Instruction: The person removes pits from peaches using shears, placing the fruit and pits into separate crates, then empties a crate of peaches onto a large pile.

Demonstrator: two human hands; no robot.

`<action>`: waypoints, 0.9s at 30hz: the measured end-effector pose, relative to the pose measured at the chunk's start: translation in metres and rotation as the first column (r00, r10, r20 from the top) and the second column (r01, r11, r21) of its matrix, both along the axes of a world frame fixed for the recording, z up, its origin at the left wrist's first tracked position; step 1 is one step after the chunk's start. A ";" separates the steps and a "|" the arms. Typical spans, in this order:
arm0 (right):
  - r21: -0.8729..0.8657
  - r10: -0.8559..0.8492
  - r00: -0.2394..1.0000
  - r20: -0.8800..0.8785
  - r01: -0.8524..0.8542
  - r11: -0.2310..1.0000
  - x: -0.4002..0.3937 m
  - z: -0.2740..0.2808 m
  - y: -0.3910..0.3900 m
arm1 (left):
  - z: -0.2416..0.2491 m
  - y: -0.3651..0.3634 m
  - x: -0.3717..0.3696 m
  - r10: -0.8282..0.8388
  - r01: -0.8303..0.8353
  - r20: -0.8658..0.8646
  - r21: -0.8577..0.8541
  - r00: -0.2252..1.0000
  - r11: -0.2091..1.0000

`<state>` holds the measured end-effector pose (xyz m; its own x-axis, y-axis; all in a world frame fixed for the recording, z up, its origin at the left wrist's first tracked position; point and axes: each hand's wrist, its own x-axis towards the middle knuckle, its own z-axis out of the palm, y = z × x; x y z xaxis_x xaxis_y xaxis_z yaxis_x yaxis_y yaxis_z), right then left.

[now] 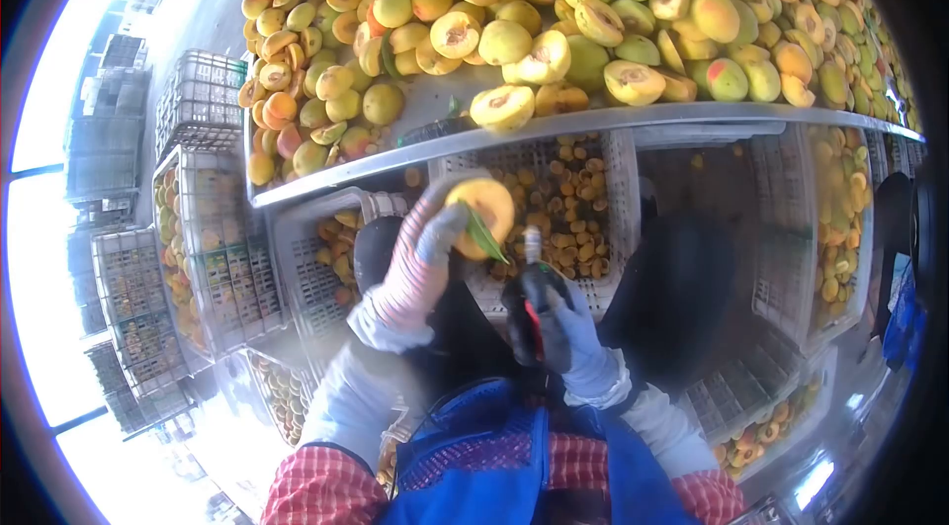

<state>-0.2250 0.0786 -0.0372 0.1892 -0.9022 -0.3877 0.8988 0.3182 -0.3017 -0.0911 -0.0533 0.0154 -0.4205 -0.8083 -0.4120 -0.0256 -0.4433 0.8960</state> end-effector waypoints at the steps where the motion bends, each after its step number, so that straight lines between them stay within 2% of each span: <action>1: -0.093 0.005 1.000 0.002 -0.005 0.996 0.002 -0.001 0.002 | -0.014 0.017 -0.001 0.005 0.000 -0.132 0.037 0.991 0.999; 2: 0.032 0.017 0.999 -0.044 -0.015 0.999 0.003 0.012 0.002 | -0.004 0.034 -0.013 0.113 -0.094 -0.192 0.106 0.975 0.990; 3: 0.006 0.005 0.984 -0.179 -0.004 1.000 0.008 0.010 0.006 | -0.009 0.045 -0.014 0.159 -0.117 -0.276 0.162 0.948 0.980; 5: -0.049 -0.023 0.901 -0.434 0.002 0.999 0.018 0.005 0.011 | -0.013 0.060 -0.015 0.256 -0.209 -0.279 0.186 0.926 0.960; 6: -0.150 -0.115 0.807 -0.580 0.033 0.988 0.021 0.006 0.014 | -0.011 0.063 -0.016 0.255 -0.222 -0.214 0.168 0.943 0.961; 7: -0.179 -0.126 0.753 -0.646 0.012 0.984 0.020 0.011 0.015 | -0.005 0.065 -0.018 0.256 -0.234 -0.146 0.150 0.956 0.961; 8: -0.205 -0.139 0.695 -0.705 -0.012 0.979 0.017 0.017 0.017 | -0.001 0.068 -0.019 0.257 -0.246 -0.075 0.131 0.963 0.960; 11: -0.252 -0.151 0.508 -0.848 -0.136 0.958 0.015 0.011 0.025 | 0.004 0.073 -0.023 0.272 -0.267 -0.033 0.105 0.962 0.958; 12: -0.253 -0.150 0.441 -0.885 -0.185 0.950 0.015 0.009 0.029 | 0.003 0.076 -0.027 0.296 -0.294 -0.027 0.041 0.955 0.955; 15: -0.094 0.029 0.527 -0.850 -0.206 0.974 0.015 0.014 0.032 | -0.002 0.083 -0.028 0.299 -0.300 -0.009 -0.045 0.954 0.953; 16: -0.233 -0.141 0.417 -0.898 -0.177 0.956 0.016 0.014 0.033 | -0.003 0.084 -0.029 0.284 -0.284 0.001 -0.072 0.959 0.956; 18: -0.493 -0.467 0.170 -0.868 -0.177 0.852 0.016 0.014 0.033 | -0.005 0.086 -0.029 0.258 -0.253 0.025 -0.124 0.966 0.960; 19: -0.365 -0.295 0.368 -0.882 -0.137 0.921 0.016 0.014 0.033 | -0.005 0.086 -0.030 0.246 -0.240 0.032 -0.123 0.969 0.963; 20: -0.221 -0.116 0.553 -0.825 -0.127 0.967 0.015 0.014 0.035 | -0.006 0.086 -0.031 0.234 -0.228 0.040 -0.121 0.971 0.966; 22: -0.033 0.086 0.776 -0.624 -0.136 0.990 0.013 0.012 0.038 | -0.007 0.085 -0.030 0.198 -0.194 0.046 -0.088 0.979 0.977; 25: 0.044 0.132 0.913 -0.385 -0.124 0.991 0.010 0.006 0.043 | -0.010 0.078 -0.024 0.113 -0.115 0.033 0.056 0.993 0.992; 26: 0.040 0.135 0.937 -0.321 -0.129 0.991 0.007 0.006 0.042 | -0.004 0.067 -0.018 -0.001 -0.002 0.017 0.150 1.000 0.989; 27: 0.035 0.138 0.957 -0.256 -0.134 0.990 0.006 0.006 0.041 | 0.008 0.059 -0.017 -0.046 0.048 -0.014 0.217 0.999 0.975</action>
